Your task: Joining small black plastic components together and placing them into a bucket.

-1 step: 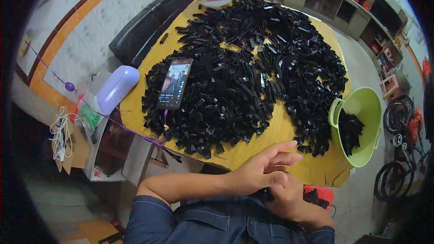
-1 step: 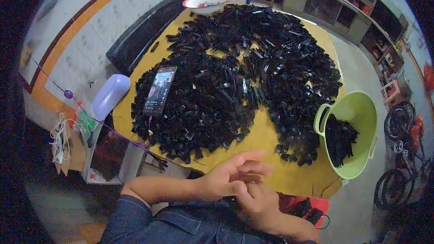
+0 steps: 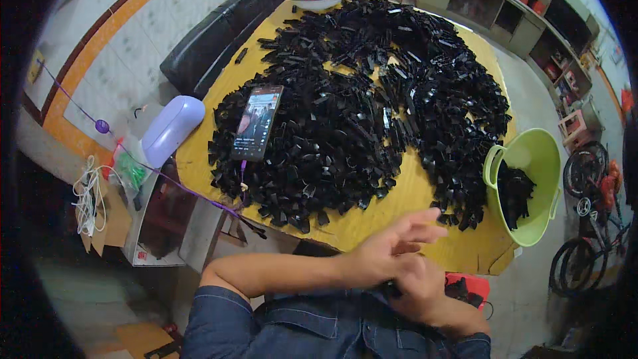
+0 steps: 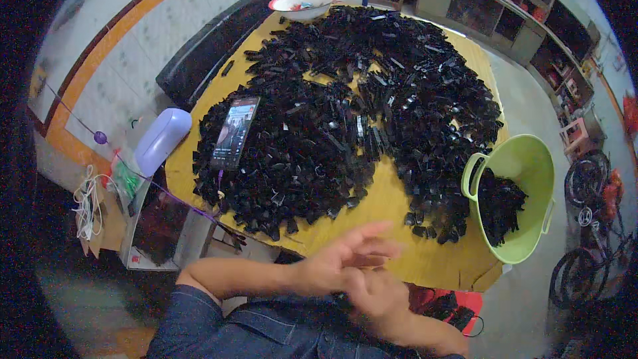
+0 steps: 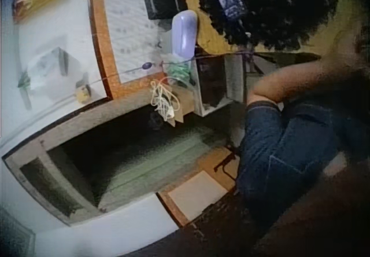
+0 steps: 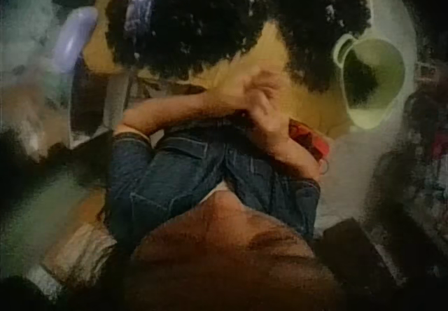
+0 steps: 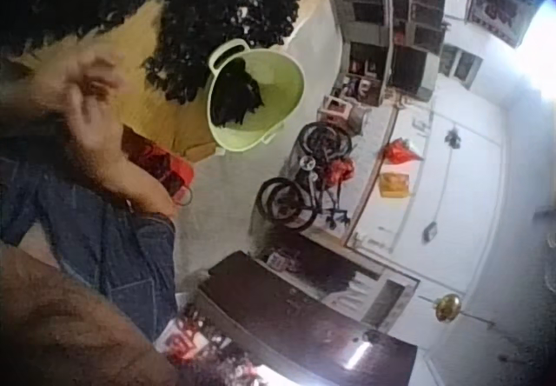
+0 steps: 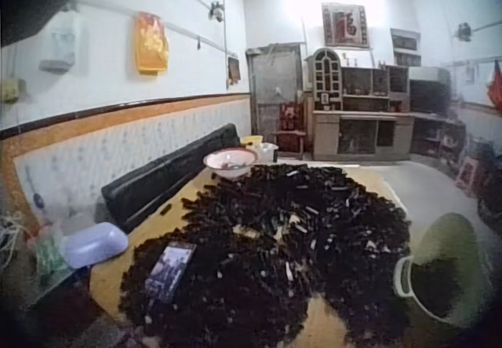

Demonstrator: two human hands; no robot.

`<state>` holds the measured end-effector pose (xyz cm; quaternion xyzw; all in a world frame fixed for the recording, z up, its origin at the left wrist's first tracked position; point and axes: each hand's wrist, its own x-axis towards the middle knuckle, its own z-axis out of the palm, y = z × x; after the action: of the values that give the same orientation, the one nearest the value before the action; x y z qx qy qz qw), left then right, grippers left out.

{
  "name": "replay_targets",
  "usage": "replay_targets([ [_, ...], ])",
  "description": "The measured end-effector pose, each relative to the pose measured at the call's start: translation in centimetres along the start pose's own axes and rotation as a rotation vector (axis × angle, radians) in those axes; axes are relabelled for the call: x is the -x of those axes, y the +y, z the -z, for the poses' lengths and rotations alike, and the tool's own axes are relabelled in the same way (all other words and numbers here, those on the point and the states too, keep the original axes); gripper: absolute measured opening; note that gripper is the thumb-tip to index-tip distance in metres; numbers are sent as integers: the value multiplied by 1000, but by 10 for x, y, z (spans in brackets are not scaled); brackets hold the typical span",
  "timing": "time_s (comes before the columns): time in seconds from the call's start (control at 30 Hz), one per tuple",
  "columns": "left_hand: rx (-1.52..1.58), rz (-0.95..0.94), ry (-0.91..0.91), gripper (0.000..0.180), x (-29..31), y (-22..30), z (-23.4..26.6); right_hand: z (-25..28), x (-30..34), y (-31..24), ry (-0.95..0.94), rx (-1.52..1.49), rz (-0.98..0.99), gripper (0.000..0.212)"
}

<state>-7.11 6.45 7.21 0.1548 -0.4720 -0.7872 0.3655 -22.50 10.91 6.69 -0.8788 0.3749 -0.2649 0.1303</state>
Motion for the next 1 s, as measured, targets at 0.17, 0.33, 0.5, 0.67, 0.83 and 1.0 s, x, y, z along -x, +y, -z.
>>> replay_targets([
  [0.17,49,34,45,75,1,-8,4,1,-6,-2,-42,-48,0,47],
  [0.33,310,-66,247,49,-2,2,29,11,-24,14,-148,-557,-516,34],
  [0.5,-178,-14,254,22,9,10,25,12,-23,26,-70,-1829,-816,51],
  [0.67,-173,-92,276,24,10,13,21,2,-18,26,-48,-2056,-701,56],
  [0.83,-443,-278,498,23,28,2,37,45,-15,34,372,-1741,-690,63],
  [1.0,-1104,283,-23,20,88,14,60,141,-1,88,787,-1076,-657,50],
])
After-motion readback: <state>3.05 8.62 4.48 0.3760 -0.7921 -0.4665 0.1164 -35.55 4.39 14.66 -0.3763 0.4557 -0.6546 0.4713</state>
